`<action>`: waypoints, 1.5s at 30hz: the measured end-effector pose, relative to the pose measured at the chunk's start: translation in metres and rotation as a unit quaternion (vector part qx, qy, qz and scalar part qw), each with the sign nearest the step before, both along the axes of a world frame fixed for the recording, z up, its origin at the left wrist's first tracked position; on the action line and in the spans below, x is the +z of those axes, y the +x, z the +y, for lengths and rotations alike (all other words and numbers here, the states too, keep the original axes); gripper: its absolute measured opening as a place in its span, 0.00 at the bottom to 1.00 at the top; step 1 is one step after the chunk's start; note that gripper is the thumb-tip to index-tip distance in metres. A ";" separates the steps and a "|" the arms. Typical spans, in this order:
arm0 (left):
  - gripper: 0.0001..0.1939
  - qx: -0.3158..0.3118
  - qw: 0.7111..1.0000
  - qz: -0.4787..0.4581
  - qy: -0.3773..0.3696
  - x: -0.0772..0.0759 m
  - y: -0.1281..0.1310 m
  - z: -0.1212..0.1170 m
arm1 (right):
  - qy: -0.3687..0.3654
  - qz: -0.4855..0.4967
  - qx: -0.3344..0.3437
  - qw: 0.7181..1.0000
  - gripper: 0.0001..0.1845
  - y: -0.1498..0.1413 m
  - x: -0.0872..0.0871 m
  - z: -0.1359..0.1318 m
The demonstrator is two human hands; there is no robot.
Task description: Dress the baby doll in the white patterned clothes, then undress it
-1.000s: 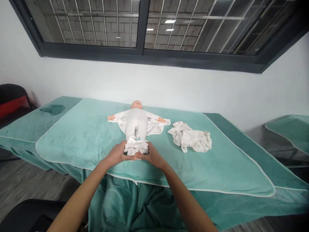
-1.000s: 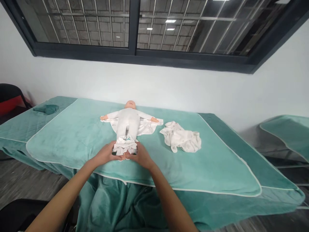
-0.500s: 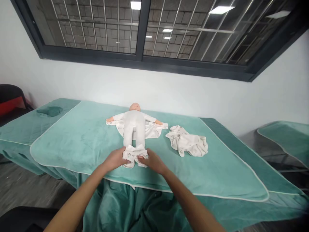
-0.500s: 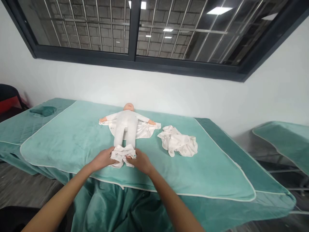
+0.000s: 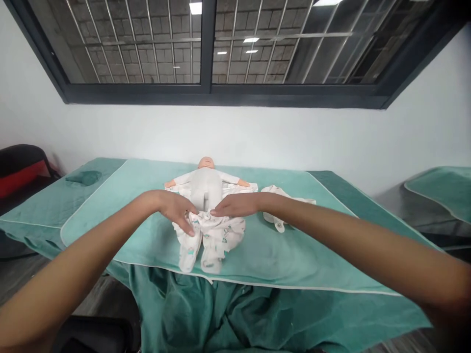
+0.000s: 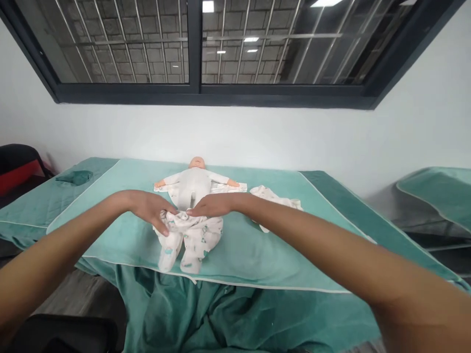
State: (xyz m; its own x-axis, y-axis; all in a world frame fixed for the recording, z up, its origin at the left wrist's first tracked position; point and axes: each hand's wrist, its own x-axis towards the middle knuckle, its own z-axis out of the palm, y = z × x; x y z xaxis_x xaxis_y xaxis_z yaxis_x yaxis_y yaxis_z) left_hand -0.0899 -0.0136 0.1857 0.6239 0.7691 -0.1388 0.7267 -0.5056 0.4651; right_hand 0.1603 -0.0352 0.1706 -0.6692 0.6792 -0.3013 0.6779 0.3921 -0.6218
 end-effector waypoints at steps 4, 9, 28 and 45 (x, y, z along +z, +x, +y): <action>0.25 -0.018 0.989 0.145 -0.003 0.022 0.020 -0.004 | 0.102 -0.105 0.027 0.989 0.20 -0.014 0.032 0.012; 0.20 0.004 0.982 0.180 0.054 0.029 0.010 -0.005 | 0.174 -0.060 0.052 0.982 0.11 -0.009 0.062 0.016; 0.15 0.049 0.990 -0.114 0.065 0.091 -0.018 -0.033 | -0.008 0.328 -0.006 0.945 0.17 -0.016 0.102 -0.013; 0.21 0.184 0.946 -0.254 0.079 0.012 -0.014 0.008 | -0.027 0.302 -0.171 0.938 0.23 -0.028 0.027 0.015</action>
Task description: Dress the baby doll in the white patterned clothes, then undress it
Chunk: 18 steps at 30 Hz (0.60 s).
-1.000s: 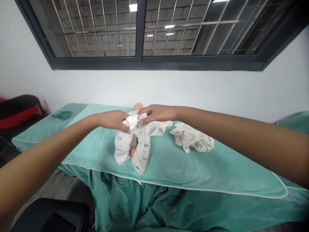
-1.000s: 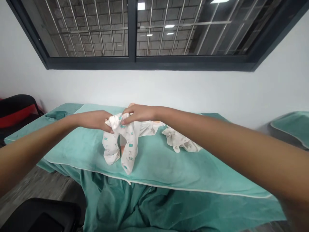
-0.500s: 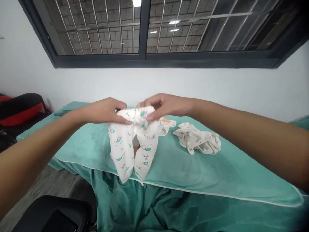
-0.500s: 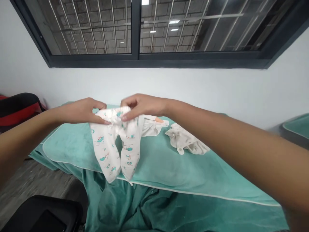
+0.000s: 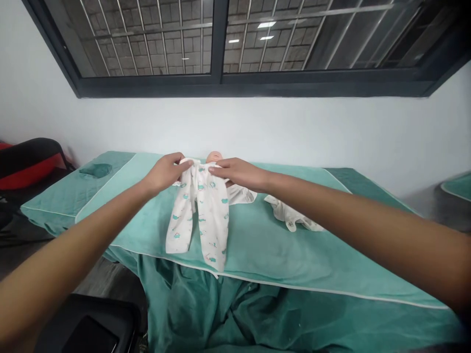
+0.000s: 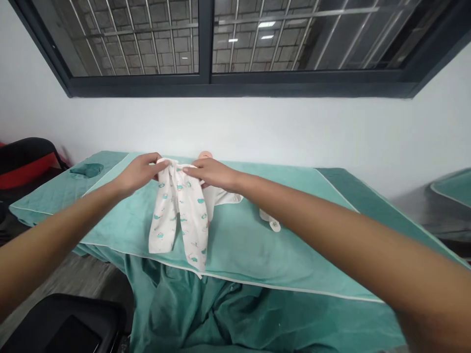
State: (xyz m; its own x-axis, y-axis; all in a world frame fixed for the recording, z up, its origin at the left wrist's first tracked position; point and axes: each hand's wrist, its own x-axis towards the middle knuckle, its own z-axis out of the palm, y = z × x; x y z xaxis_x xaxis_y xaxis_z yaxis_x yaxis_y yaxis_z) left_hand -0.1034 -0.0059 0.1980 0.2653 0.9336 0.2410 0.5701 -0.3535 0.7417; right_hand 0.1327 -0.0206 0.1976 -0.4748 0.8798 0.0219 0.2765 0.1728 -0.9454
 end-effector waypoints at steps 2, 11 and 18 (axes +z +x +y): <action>0.22 -0.011 0.989 -0.144 -0.010 -0.020 0.013 0.000 | -0.017 0.132 -0.035 0.991 0.22 -0.026 -0.013 0.005; 0.35 0.127 0.985 0.021 0.117 -0.203 -0.006 0.012 | 0.063 0.094 -0.130 0.985 0.28 -0.080 -0.128 0.076; 0.24 0.040 0.993 -0.095 -0.063 -0.227 0.031 0.024 | 0.177 -0.057 -0.292 0.938 0.24 -0.015 -0.185 0.163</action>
